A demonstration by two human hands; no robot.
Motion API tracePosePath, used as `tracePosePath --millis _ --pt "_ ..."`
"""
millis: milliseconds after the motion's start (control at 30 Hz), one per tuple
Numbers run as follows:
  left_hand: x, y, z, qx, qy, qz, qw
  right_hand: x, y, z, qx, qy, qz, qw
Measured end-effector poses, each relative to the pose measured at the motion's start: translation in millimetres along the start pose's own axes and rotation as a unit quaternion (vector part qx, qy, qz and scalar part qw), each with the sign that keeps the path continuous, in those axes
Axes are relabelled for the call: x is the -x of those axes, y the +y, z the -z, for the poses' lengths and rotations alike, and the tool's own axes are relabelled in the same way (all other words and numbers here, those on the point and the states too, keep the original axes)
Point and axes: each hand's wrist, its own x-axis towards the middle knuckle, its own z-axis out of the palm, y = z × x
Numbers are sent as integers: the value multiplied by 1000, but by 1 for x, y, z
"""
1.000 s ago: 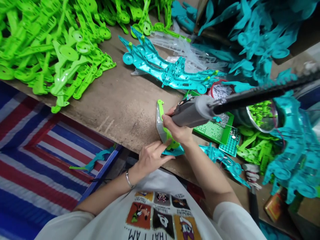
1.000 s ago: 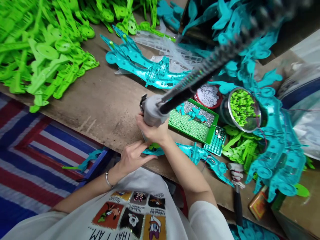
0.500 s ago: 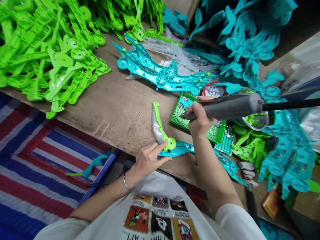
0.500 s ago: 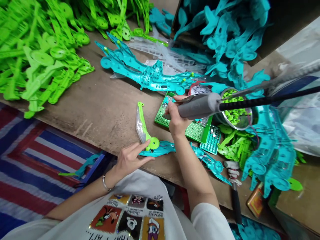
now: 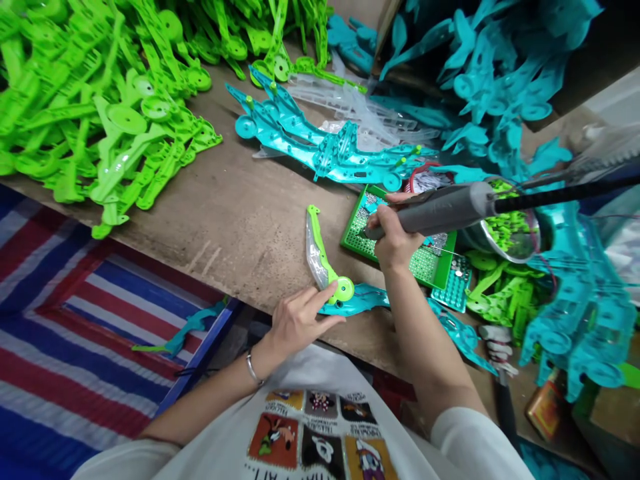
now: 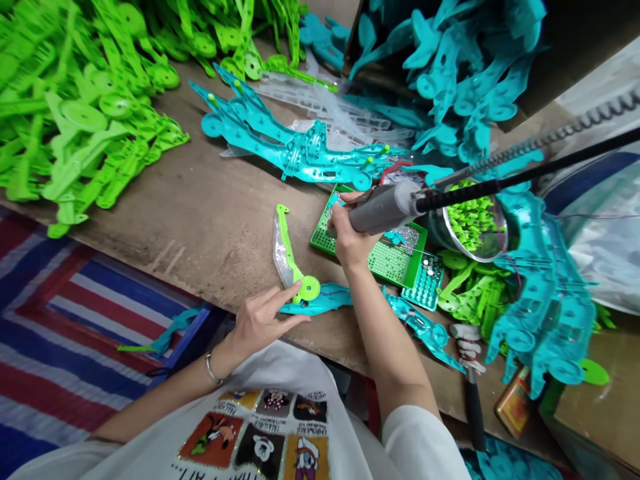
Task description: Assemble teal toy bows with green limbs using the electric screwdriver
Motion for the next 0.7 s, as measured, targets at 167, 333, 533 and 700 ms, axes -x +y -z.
tracePosePath --millis 167,333,533,700 --pt "0 0 -1 0 8 -6 1000 -3 -29 -13 4 3 69 998" --pt "2 -1 -2 -12 2 2 1000 -7 -28 -55 -27 -51 77 995" --pt "2 -1 -1 -5 -5 6 1000 -10 0 -94 -63 -60 17 996" --pt "2 0 1 6 -6 10 1000 -14 4 -100 -57 -80 -3 995"
